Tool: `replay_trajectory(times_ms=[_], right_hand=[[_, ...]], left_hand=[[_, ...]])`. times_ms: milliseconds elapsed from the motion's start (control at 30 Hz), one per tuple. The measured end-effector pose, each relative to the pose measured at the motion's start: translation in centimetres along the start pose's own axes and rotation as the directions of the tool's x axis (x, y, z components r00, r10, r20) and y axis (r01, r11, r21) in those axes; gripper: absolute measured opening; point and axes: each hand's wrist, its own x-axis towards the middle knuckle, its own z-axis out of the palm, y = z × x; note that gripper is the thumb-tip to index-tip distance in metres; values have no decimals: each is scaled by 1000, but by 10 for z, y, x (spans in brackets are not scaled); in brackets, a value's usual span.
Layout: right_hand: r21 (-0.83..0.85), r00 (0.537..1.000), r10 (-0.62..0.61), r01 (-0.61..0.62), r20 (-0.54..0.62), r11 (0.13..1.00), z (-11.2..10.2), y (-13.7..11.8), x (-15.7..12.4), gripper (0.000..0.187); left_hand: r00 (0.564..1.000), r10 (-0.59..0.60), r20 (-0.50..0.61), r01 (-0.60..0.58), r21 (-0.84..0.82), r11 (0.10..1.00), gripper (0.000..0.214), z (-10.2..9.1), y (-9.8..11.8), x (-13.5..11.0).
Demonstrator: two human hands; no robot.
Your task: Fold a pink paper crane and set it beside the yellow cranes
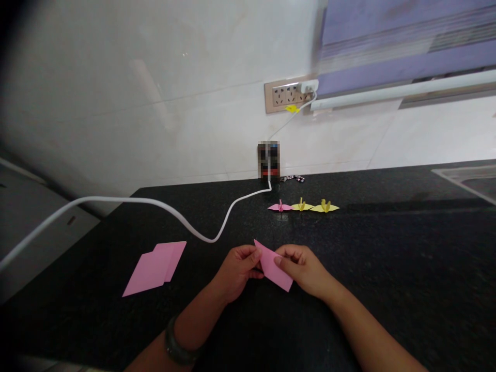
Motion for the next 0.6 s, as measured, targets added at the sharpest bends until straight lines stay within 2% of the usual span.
replay_trajectory(times_ms=[133, 267, 433, 600], right_hand=[[-34, 994, -70, 67, -90, 997, 3, 3, 2, 16], [-181, 948, -226, 188, -224, 965, 4, 5, 4, 6], [-352, 901, -411, 344, -136, 870, 2, 0, 4, 8], [-366, 888, -433, 356, -155, 860, 4, -3, 3, 7]], left_hand=[[1000, -11, 11, 11, 6, 1000, 30, 1, -1, 0], [1000, 0, 5, 0, 44, 999, 30, 2, -2, -1], [1000, 20, -21, -19, 50, 999, 30, 3, -2, -1], [999, 29, -33, -27, 70, 997, 31, 3, -4, 0]])
